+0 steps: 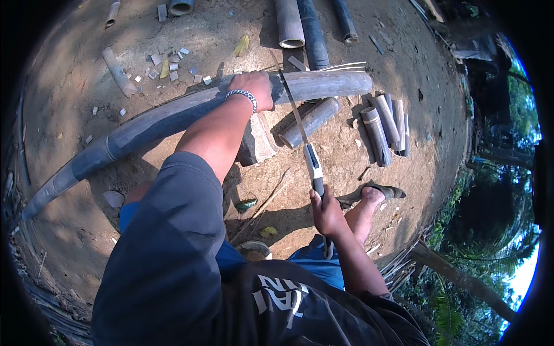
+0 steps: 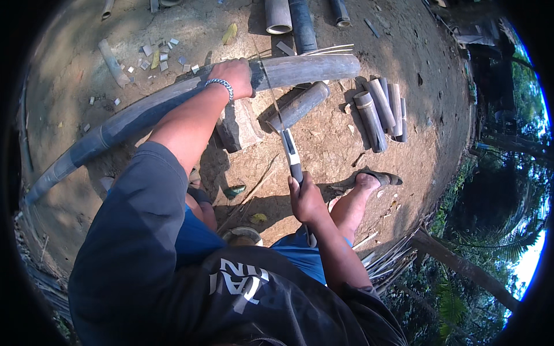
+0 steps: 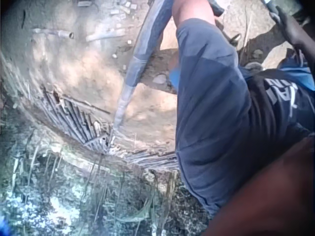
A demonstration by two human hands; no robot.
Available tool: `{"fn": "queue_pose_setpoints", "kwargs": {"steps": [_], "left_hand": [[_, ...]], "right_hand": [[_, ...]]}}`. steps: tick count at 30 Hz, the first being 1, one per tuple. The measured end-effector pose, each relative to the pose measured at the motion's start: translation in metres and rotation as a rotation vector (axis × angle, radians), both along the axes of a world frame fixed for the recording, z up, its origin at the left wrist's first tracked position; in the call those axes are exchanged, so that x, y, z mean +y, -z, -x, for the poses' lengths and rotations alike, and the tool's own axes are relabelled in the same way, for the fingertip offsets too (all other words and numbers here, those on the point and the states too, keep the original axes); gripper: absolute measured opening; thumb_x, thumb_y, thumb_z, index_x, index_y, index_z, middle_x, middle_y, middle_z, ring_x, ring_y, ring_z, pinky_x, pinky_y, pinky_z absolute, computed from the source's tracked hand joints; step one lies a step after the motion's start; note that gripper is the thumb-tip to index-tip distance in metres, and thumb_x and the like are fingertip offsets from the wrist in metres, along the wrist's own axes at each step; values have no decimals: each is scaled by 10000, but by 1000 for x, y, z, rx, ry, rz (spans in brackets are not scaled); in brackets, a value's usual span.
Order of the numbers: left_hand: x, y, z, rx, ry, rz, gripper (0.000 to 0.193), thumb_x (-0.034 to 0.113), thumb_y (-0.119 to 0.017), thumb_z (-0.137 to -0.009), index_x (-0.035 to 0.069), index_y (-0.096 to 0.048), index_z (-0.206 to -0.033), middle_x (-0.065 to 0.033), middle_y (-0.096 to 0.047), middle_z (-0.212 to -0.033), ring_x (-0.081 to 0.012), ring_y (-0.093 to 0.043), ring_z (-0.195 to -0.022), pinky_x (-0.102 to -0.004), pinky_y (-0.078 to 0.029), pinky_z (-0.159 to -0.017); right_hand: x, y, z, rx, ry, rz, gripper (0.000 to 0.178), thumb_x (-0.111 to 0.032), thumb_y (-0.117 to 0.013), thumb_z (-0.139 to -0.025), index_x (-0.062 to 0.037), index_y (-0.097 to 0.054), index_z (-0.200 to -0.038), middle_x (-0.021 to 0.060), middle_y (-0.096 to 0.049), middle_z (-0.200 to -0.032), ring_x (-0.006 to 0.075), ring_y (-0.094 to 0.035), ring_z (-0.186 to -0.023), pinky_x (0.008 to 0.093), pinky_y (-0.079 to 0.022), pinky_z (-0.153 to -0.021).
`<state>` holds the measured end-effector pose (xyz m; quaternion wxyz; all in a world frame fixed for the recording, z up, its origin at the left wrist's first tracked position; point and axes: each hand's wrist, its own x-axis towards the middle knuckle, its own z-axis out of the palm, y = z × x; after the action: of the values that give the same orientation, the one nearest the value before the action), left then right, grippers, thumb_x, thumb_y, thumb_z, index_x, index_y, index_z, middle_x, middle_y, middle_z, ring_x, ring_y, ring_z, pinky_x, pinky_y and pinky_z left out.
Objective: The person measures a long bamboo pole with a tape measure and marks it. They then use a hand saw to cut the bamboo pole into smaller sections, placing the cut pieces on the ground.
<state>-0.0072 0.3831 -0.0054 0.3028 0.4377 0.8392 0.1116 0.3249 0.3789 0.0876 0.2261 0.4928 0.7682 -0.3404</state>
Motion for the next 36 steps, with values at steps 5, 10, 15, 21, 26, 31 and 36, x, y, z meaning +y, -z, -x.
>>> {"fn": "queue_pose_setpoints", "kwargs": {"steps": [5, 10, 15, 21, 26, 31, 36], "left_hand": [[16, 1, -7, 31, 86, -34, 652, 343, -848, -697, -35, -633, -1182, -222, -703, -1159, -345, -682, -1106, -411, -537, -970], [4, 14, -4, 59, 36, -4, 667, 369, -835, -685, -33, -640, -1180, -222, -706, -1152, -343, -683, -1103, -408, -537, -972], [16, -6, -4, -44, 105, -2, 628, 364, -836, -679, -22, -673, -1146, -217, -716, -1140, -342, -686, -1105, -408, -542, -961], [6, 10, 10, 29, 34, -34, 627, 368, -839, -683, -26, -666, -1140, -223, -714, -1135, -345, -690, -1088, -407, -543, -958], [8, -3, 5, -18, 49, 0, 635, 371, -842, -688, -16, -661, -1158, -213, -716, -1143, -345, -691, -1084, -407, -550, -946], [12, 6, -2, 44, 69, 40, 726, 408, -863, -704, -16, -607, -1235, -220, -686, -1197, -336, -663, -1146, -420, -528, -981], [9, -1, 3, 26, 27, 37, 652, 379, -840, -689, -18, -657, -1174, -229, -694, -1167, -357, -683, -1090, -412, -541, -961]], "right_hand": [[48, 31, 100, 61, 17, -68, 528, -426, -434, -1063, 87, -502, -1165, 372, -654, -992, 534, -629, -1015, 539, -499, -881], [-15, -10, -58, 147, -94, -108, 472, -415, -464, -1056, 37, -504, -1184, 358, -659, -963, 528, -643, -989, 547, -502, -847], [56, 36, 78, 101, -40, -139, 526, -435, -455, -1059, 84, -526, -1110, 372, -652, -929, 529, -639, -968, 534, -495, -818], [-9, -10, -35, 86, -127, -145, 474, -391, -444, -1065, 73, -496, -1148, 355, -651, -908, 540, -640, -943, 547, -495, -816], [31, 20, 47, 31, -21, -39, 509, -439, -436, -1065, 59, -495, -1154, 359, -654, -912, 531, -642, -943, 536, -502, -800], [26, 11, 66, 50, 14, -24, 512, -411, -438, -1063, 85, -502, -1171, 383, -653, -946, 544, -636, -978, 546, -508, -843], [-4, -28, -19, -26, -5, 44, 542, -414, -467, -1041, 82, -460, -1259, 379, -658, -987, 532, -644, -1003, 570, -497, -861]]}}
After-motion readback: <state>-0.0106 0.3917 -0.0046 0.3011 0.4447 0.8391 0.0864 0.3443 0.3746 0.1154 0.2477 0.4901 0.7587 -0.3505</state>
